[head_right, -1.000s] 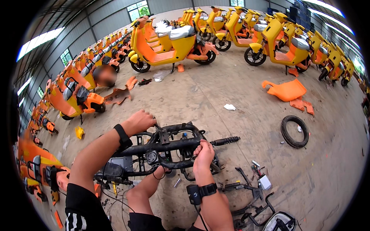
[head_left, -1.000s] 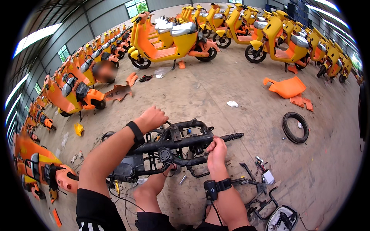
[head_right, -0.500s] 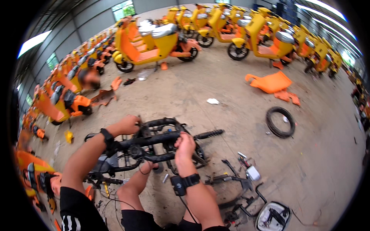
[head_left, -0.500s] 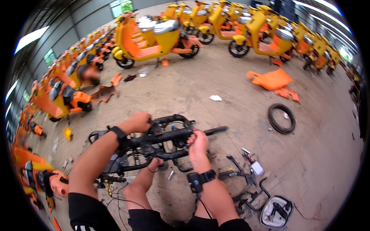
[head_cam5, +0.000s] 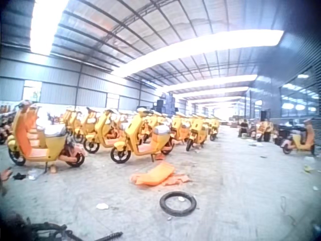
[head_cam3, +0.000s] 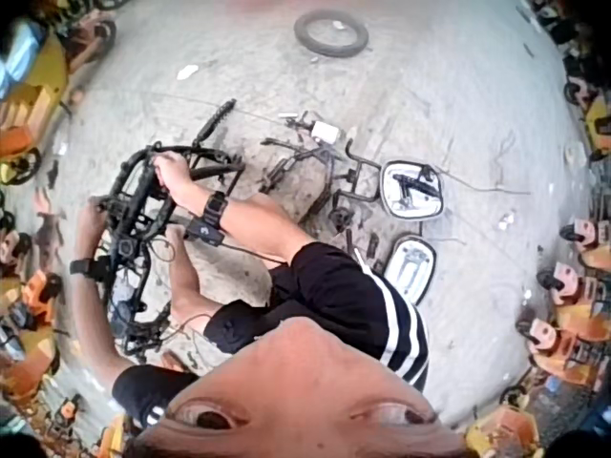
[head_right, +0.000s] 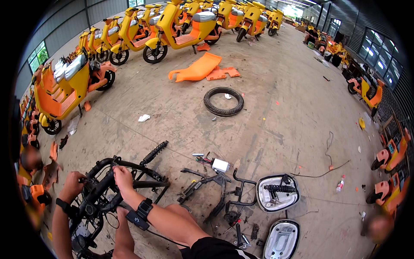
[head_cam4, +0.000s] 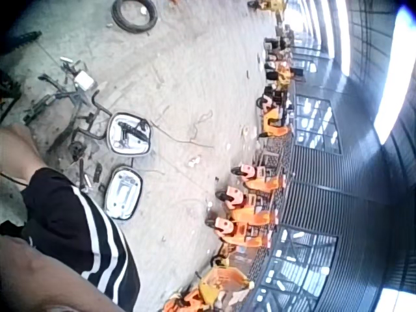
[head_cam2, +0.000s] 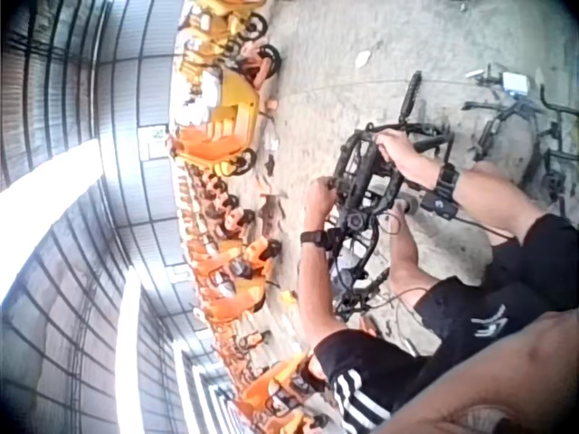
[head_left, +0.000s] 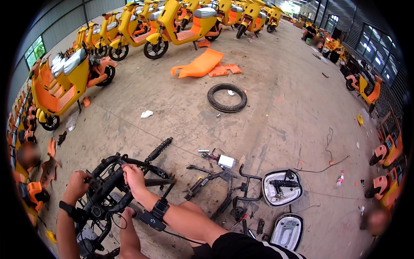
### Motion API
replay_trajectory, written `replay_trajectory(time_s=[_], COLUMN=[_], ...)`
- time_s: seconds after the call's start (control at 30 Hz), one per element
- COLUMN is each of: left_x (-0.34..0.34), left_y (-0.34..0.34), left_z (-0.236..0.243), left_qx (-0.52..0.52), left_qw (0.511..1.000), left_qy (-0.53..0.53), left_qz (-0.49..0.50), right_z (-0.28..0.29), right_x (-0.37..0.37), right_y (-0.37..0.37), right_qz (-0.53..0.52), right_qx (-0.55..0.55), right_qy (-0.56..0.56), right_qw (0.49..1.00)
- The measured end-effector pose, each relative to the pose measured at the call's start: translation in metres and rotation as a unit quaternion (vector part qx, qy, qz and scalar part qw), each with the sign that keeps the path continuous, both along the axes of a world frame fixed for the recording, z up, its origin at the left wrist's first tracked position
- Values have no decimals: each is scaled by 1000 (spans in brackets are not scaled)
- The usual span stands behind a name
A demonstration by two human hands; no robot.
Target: The person handles wires and attaches electrical components to a motorcycle frame and handlebars while sitting on the floor of a large warehouse. They reach for small parts on the ground and manipulate wiring around the steering column.
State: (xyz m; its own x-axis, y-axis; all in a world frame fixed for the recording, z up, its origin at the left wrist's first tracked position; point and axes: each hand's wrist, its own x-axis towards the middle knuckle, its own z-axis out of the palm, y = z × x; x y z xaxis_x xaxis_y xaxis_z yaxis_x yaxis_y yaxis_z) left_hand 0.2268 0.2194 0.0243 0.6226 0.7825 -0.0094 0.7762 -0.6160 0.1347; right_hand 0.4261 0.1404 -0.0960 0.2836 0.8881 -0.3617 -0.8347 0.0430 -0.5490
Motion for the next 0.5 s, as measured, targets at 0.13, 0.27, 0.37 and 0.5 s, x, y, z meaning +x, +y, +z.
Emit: replay_trajectory(time_s=[0.13, 0.27, 0.37, 0.5], left_x=[-9, -12, -10, -7], left_y=[6, 7, 5, 7], left_z=[-5, -4, -4, -7], left_qx=[38, 34, 38, 34], left_qw=[998, 998, 998, 999], left_qy=[9, 18, 17, 19], left_qz=[-50, -46, -36, -11], right_z=[2, 6, 8, 6], right_x=[-2, -2, -2, -1], right_y=[0, -3, -3, -3], right_qz=[4, 8, 10, 7], right_qx=[0, -1, 1, 8], right_qy=[-2, 2, 2, 1], right_qw=[1000, 1000, 1000, 1000])
